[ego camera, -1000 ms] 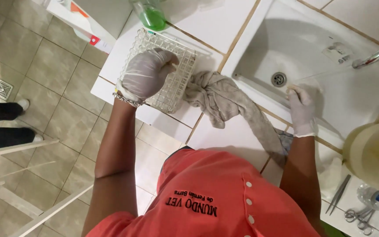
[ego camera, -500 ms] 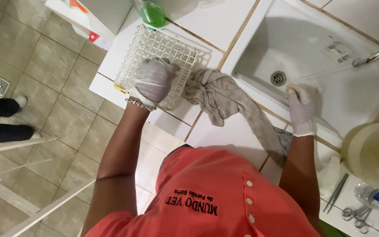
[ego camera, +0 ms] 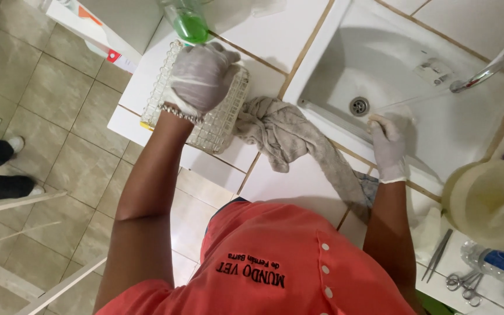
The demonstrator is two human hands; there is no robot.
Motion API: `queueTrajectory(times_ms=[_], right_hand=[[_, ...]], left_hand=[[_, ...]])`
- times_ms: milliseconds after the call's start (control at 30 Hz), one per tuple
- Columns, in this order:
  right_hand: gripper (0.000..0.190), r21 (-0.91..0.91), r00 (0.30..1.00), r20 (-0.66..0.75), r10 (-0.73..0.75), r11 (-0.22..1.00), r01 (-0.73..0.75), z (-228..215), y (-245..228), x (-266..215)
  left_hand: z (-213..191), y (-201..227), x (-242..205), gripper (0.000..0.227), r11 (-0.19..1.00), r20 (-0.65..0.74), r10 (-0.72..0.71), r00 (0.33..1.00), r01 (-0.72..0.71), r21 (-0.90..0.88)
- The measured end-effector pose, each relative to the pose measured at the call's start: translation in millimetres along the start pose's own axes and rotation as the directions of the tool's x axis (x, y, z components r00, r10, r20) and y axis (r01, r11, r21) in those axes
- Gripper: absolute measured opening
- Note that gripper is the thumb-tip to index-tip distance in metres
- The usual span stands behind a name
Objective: Washing and rinsing small laboratory or medical vials in a sink using a cloth and running water.
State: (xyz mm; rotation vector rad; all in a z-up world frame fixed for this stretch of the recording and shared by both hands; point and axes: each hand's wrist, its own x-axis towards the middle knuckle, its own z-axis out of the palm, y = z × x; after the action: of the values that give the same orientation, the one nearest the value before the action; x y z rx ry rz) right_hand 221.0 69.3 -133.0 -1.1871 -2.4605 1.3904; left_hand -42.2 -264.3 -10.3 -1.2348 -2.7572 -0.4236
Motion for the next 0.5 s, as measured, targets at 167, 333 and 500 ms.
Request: queueTrajectory(times_ms=[167,333,500], right_hand=[[0.028,0.017,0.999,-0.010,-0.044,0.999,0.045,1,8,5],[0.028,0.056,0.999,-0.028,-0.029,0.998,0.031,3,20,10],[0.030,0.025,0.999,-0.025,-0.041,0.999,0.042,1,16,10]], left_hand=[[9,1,89,0.029,0.974,0.443,-0.222,0.868,0.222,0.053],[120,-28,166,0.016,0.939,0.466,-0.247,0.849,0.090,0.333],[151,-25,193,0.031,0.925,0.467,-0.277,0.840,0.101,0.366]])
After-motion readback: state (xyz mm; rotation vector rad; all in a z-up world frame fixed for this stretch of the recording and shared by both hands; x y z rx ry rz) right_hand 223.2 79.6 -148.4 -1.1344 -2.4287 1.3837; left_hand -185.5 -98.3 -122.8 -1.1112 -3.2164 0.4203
